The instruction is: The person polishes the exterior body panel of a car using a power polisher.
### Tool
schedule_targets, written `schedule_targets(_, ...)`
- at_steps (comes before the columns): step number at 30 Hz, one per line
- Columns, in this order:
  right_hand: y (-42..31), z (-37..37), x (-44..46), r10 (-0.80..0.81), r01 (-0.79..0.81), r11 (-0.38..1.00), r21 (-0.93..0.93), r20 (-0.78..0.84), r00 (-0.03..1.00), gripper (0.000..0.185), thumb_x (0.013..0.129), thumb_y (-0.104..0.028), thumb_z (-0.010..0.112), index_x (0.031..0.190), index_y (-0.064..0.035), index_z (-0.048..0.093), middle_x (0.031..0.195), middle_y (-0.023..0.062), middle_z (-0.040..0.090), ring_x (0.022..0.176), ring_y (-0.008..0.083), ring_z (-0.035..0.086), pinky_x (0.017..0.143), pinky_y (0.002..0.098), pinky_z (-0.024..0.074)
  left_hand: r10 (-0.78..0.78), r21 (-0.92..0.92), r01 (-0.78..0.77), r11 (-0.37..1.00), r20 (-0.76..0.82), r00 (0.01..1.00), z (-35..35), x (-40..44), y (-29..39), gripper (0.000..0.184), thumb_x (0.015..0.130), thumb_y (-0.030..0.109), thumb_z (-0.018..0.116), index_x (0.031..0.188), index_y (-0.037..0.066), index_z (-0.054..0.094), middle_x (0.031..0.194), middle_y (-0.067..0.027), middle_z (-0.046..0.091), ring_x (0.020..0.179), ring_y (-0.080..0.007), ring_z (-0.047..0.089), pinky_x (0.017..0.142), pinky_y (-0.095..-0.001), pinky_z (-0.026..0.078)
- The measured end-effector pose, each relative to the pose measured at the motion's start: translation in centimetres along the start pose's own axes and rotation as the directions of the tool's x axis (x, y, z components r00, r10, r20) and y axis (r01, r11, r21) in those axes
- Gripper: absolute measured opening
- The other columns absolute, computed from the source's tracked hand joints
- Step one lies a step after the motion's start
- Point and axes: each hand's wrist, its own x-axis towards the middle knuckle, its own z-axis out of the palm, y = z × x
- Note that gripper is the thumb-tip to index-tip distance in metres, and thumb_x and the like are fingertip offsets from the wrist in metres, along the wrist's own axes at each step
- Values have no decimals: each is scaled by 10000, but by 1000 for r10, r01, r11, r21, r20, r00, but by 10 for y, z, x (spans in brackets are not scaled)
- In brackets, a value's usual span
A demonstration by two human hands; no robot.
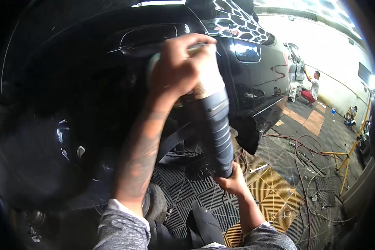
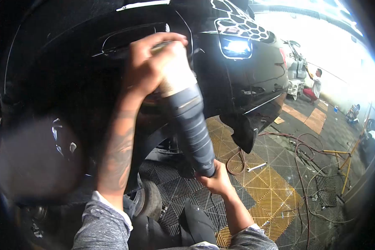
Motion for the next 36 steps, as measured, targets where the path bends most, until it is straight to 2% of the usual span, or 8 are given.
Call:
schedule_targets(5,11,11,-19,79,-77,987,142,-9,997,150,756,-66,730,862,-28,630,687,-11,612,577,73,551,528,260,446,-64,170,61,984,12,998,46,11,-15,251,850,208,645,950,7,757,822,-134,753,748,-196,730,702,-306,564)
schedule_targets(11,39,46,-44,146,-142,957,253,3,989,85,756,-28,712,776,-38,630,651,1,615,539,68,542,496,253,437,-140,142,136,980,20,990,32,-20,-10,239,859,198,654,943,-7,747,776,-110,740,738,-176,724,677,-305,564)
schedule_targets(14,40,55,-48,147,-158,984,80,129,981,236,744,-75,759,943,4,661,829,35,693,744,117,640,713,303,536,1,123,-8,992,55,998,-2,-35,-4,292,905,209,620,974,-56,723,874,-135,741,766,-165,708,708,-306,567)
schedule_targets(21,22,82,-38,-23,46,998,-53,373,928,622,782,-239,859,1253,58,581,1041,194,740,984,220,719,890,355,559,-159,107,176,978,-151,976,-66,-97,48,227,927,80,587,1034,-85,700,914,-115,727,824,-139,681,786,-276,546)
schedule_targets(29,67,58,-48,126,-83,979,-186,235,964,466,700,-214,835,1041,66,686,899,184,752,858,202,731,818,356,565,-30,114,48,992,-158,987,-31,-116,18,194,889,104,618,974,-30,730,886,-119,738,808,-180,704,762,-303,551)
schedule_targets(31,69,47,-52,62,-53,993,-109,78,995,398,678,-181,820,965,66,699,907,138,740,795,176,696,776,343,555,-49,117,54,992,-44,998,-12,-104,11,264,919,156,584,1031,-41,719,968,-137,740,890,-177,698,807,-311,546)
schedule_targets(33,54,38,-58,270,-270,963,-15,-15,963,423,681,-143,831,1014,49,653,841,93,708,736,171,669,680,337,546,-105,59,103,993,32,994,14,-91,3,274,907,214,617,1029,-2,733,923,-126,749,814,-180,717,747,-302,555)
schedule_targets(36,69,39,-65,326,-297,937,184,-150,934,485,709,-78,829,1089,-20,534,787,45,624,650,142,614,540,300,483,-118,-33,118,992,14,993,49,-83,-14,309,895,236,642,1071,-5,721,911,-184,747,813,-247,736,732,-343,559)
